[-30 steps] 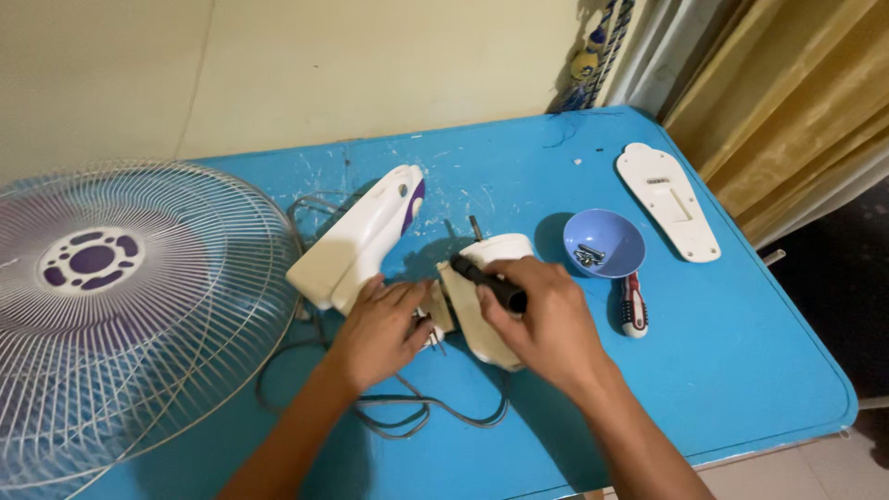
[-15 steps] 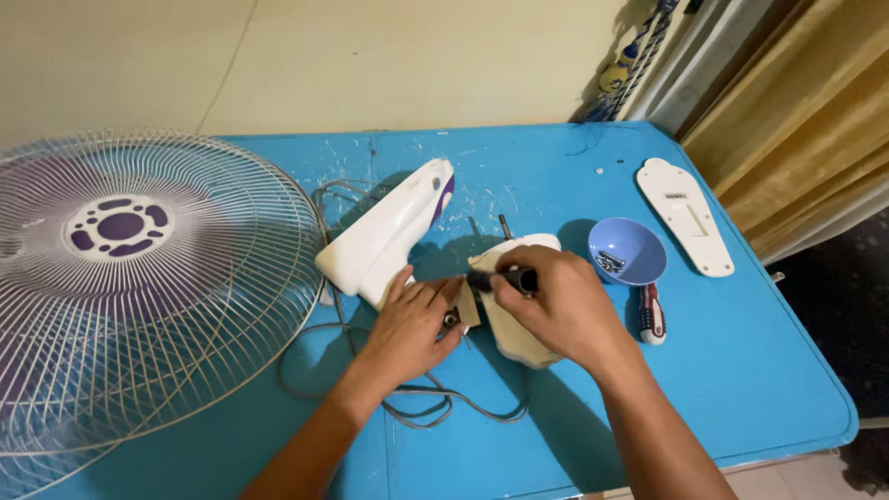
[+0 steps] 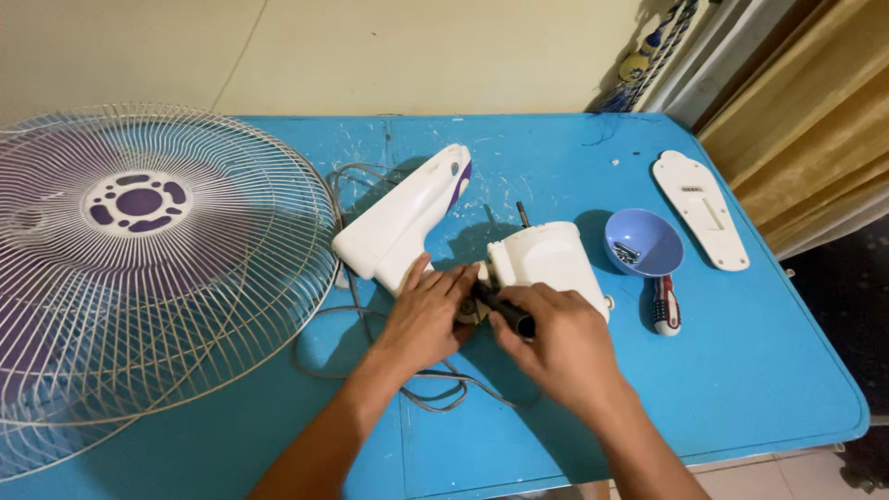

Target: The person uses a brush to clean the exterior and interior surfaces of a disassembled electric fan motor and stand on a blue table. The fan cage and other parts remain nearby while the person rotates the components to reach different areas.

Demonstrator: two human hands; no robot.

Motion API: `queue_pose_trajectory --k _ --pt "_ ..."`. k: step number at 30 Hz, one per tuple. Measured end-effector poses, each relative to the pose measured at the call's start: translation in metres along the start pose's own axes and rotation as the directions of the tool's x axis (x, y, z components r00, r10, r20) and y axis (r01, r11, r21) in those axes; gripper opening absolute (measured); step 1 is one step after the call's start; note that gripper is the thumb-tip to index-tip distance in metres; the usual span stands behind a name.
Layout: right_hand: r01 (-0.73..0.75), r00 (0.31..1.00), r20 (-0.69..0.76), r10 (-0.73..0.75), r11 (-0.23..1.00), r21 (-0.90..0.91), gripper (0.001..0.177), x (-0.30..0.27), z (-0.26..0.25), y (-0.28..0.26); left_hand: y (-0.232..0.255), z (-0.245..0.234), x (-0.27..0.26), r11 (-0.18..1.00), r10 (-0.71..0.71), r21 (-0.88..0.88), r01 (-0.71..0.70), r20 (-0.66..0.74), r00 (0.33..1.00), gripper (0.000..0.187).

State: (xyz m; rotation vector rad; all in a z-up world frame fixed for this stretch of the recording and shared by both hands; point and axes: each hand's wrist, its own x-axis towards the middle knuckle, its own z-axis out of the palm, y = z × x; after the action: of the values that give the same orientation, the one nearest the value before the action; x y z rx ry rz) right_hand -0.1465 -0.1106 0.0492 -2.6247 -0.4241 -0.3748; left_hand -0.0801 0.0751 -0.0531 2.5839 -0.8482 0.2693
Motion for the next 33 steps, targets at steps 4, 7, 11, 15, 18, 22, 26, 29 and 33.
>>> queue_pose_trajectory --k 4,7,11,15,18,22,26,29,33 --pt "0.081 0.996 -0.038 -0.078 0.993 0.085 0.023 -0.014 0.01 0.0 -0.003 -0.002 -0.004 0.995 0.077 0.067 -0.068 -0.136 0.988 0.09" --pt "0.058 0.996 -0.08 -0.048 0.991 0.12 0.022 -0.023 0.02 0.004 -0.005 -0.002 -0.009 0.997 0.072 0.035 -0.068 -0.133 0.988 0.087" --pt "0.077 0.99 -0.126 -0.066 0.994 0.081 0.025 -0.024 0.032 0.005 -0.005 -0.005 -0.008 0.997 0.06 0.045 -0.057 -0.078 0.995 0.084" --pt "0.145 0.977 -0.169 -0.13 0.986 0.079 0.025 -0.025 0.035 0.003 -0.008 -0.004 -0.009 0.996 0.076 0.049 -0.073 -0.073 0.994 0.084" --pt "0.111 0.98 -0.174 -0.099 0.992 0.061 0.026 -0.029 0.036 0.003 -0.009 0.001 -0.012 0.996 0.07 0.065 -0.066 -0.054 0.996 0.083" --pt "0.218 0.959 -0.198 -0.202 0.974 0.064 0.026 -0.032 0.035 0.008 -0.01 -0.002 -0.011 0.994 0.075 0.082 -0.071 -0.046 0.996 0.088" --pt "0.0 0.976 -0.219 -0.007 0.999 -0.033 0.025 -0.042 0.035 0.014 -0.007 -0.013 -0.011 0.999 0.046 -0.013 -0.046 -0.024 0.999 0.096" --pt "0.079 0.98 -0.191 -0.063 0.994 0.077 0.025 -0.044 0.033 0.012 -0.007 -0.031 -0.016 1.0 0.001 -0.027 -0.003 -0.082 0.997 0.101" --pt "0.089 0.971 -0.228 -0.072 0.994 0.063 0.026 -0.035 0.036 0.01 -0.017 -0.049 -0.023 0.995 -0.1 -0.011 0.1 -0.03 0.994 0.101"
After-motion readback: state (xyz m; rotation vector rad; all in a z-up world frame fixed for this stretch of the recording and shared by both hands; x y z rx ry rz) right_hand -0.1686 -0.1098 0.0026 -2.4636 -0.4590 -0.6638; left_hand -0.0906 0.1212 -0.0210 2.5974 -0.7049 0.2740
